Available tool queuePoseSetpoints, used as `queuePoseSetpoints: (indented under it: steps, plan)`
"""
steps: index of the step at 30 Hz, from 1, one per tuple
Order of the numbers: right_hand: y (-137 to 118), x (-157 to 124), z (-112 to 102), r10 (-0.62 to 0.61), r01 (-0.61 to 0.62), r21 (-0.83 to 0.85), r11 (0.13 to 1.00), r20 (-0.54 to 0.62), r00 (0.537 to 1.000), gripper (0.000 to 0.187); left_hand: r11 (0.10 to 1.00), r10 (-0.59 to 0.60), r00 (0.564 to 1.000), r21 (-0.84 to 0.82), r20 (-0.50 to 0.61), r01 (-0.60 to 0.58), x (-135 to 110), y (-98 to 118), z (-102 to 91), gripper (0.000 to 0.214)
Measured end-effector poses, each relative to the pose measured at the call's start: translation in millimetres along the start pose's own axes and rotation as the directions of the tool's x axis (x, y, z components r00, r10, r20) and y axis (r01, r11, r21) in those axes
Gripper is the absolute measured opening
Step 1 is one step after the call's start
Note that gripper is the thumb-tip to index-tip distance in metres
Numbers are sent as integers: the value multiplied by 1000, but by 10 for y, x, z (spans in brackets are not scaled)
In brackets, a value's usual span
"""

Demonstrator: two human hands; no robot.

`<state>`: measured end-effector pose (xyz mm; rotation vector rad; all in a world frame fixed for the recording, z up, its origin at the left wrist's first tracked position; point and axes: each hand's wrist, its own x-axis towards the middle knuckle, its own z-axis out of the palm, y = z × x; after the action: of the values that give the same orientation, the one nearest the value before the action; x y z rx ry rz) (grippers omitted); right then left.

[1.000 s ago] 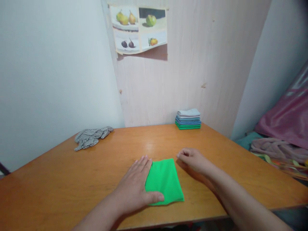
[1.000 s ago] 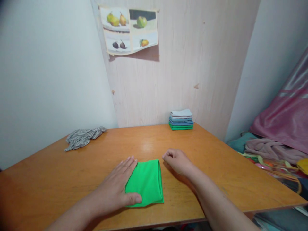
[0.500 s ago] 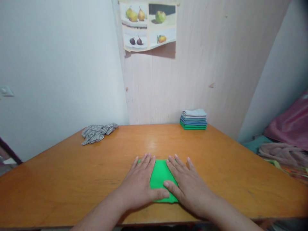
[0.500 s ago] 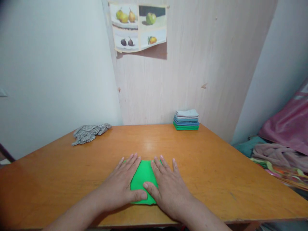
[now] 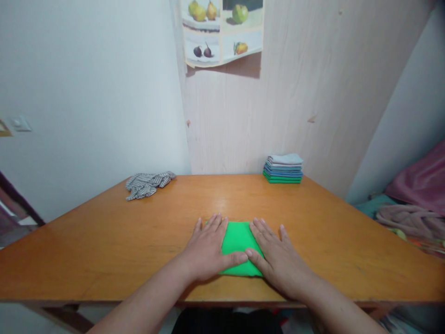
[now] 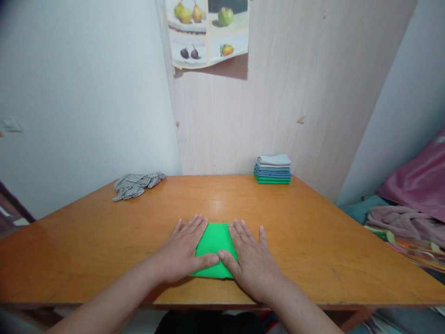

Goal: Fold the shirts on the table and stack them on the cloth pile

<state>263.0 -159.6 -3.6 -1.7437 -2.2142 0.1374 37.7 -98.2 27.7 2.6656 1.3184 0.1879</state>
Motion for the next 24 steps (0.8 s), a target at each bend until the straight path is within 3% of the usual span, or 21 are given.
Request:
queuePoseSetpoints:
  steps: [6,10,13,15,19,24]
  plan:
    - [172,-23,-106,80,-80,-6,997,-8,997,74,1000,8,1000,-11,-13,-8,37,-23,25,101]
    - [371,-139,-175,109,-94,81,992,-203,973,65,998,58,994,1,-90,-58,-1,-38,-53,88]
    - [393,-306,-211,-4,48,117,992,-351,936,54,988,150,969,52,-199,-142,-114,-7,-123,73]
    - [324,-416,-230,-130,163,58,985,-379,916,50,975,219,952,81,-216,-206,-208,26,-130,68]
    - [135,-513,-242,-346,314,-149,938,-314,884,48,945,320,929,131,-187,-299,-337,46,-15,77]
    - [108,-456,-201,-420,338,-305,890,-260,870,38,938,332,921,172,-205,-300,-342,-5,155,70]
